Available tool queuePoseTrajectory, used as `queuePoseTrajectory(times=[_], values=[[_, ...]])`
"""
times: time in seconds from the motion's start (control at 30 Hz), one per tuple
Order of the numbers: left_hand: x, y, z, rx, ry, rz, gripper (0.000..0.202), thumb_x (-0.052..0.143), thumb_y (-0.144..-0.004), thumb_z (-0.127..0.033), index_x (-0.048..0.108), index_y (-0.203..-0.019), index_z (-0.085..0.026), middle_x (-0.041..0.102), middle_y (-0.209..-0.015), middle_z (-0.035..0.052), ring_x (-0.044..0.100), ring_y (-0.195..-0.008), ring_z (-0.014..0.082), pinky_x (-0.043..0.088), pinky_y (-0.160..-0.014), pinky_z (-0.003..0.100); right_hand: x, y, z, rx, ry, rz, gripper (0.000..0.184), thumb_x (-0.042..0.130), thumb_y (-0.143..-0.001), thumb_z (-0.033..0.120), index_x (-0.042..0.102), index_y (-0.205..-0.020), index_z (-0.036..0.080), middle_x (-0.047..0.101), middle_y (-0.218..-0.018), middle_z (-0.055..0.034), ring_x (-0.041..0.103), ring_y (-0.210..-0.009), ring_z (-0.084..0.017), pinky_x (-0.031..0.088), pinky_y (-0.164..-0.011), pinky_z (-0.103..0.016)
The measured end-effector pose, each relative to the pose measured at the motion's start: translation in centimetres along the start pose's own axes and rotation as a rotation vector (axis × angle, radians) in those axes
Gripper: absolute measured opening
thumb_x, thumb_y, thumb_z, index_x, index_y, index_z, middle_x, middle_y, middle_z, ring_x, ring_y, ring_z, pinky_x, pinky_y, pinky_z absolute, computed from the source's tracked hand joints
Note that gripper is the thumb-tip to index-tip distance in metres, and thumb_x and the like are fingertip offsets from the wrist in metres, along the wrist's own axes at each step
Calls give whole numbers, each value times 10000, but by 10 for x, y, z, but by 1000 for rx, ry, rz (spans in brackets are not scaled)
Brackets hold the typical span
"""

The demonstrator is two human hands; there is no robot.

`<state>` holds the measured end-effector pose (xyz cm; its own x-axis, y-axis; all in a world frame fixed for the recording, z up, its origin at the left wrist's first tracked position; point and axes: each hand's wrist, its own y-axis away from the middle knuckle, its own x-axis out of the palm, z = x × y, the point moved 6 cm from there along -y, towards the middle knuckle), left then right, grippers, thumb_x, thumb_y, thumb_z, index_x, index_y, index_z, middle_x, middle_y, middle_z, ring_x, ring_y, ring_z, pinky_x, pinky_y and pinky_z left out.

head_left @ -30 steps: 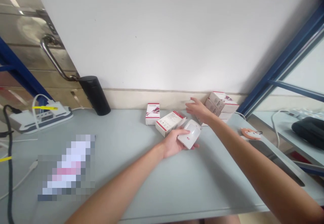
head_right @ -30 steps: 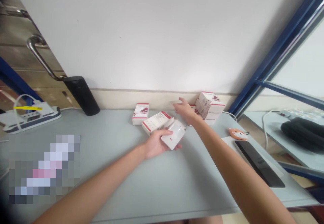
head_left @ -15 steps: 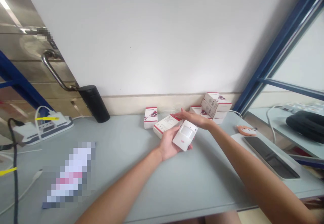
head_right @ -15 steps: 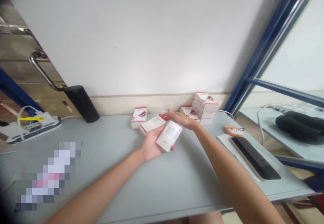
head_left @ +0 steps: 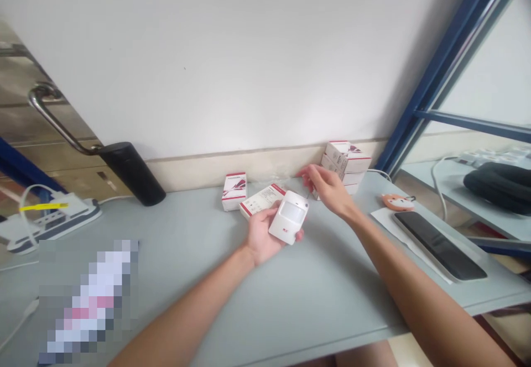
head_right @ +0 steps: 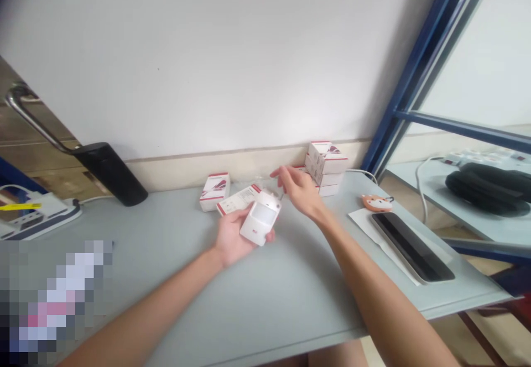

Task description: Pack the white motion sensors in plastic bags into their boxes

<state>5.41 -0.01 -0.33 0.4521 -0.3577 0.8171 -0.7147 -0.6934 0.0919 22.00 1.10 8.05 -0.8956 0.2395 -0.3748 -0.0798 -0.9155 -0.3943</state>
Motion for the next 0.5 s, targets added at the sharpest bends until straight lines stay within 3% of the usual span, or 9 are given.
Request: queuePoseTrajectory(times=[0.13, 0.3, 0.5], values=[[5, 1, -1, 37, -13, 7, 272, 554, -914, -266, 633, -1161, -181, 736, -1099, 176, 707, -797, 315, 507, -702, 440, 13, 2, -7, 154, -15, 184, 628, 405, -1009, 730, 756, -1002, 210, 596, -790, -23, 513, -689, -154, 415, -637, -296], [8, 3, -6, 76, -66, -14, 292, 539, -900, -284, 630, -1141, -148, 735, -1020, 175, 675, -685, 278, 482, -674, 416, 15, 8, -18, 305, -141, 388, 494, 667, -896, 689, 659, -794, 206, 415, -622, 43, 346, -562, -107, 277, -529, -278], [7, 3, -9, 120, -78, -29, 325, 538, -908, -274, 634, -1193, -149, 741, -1042, 177, 692, -748, 284, 492, -700, 408, 13, 7, -18, 319, -224, 335, 536, 755, -816, 708, 605, -727, 201, 382, -581, 60, 287, -535, -88, 226, -520, -280]])
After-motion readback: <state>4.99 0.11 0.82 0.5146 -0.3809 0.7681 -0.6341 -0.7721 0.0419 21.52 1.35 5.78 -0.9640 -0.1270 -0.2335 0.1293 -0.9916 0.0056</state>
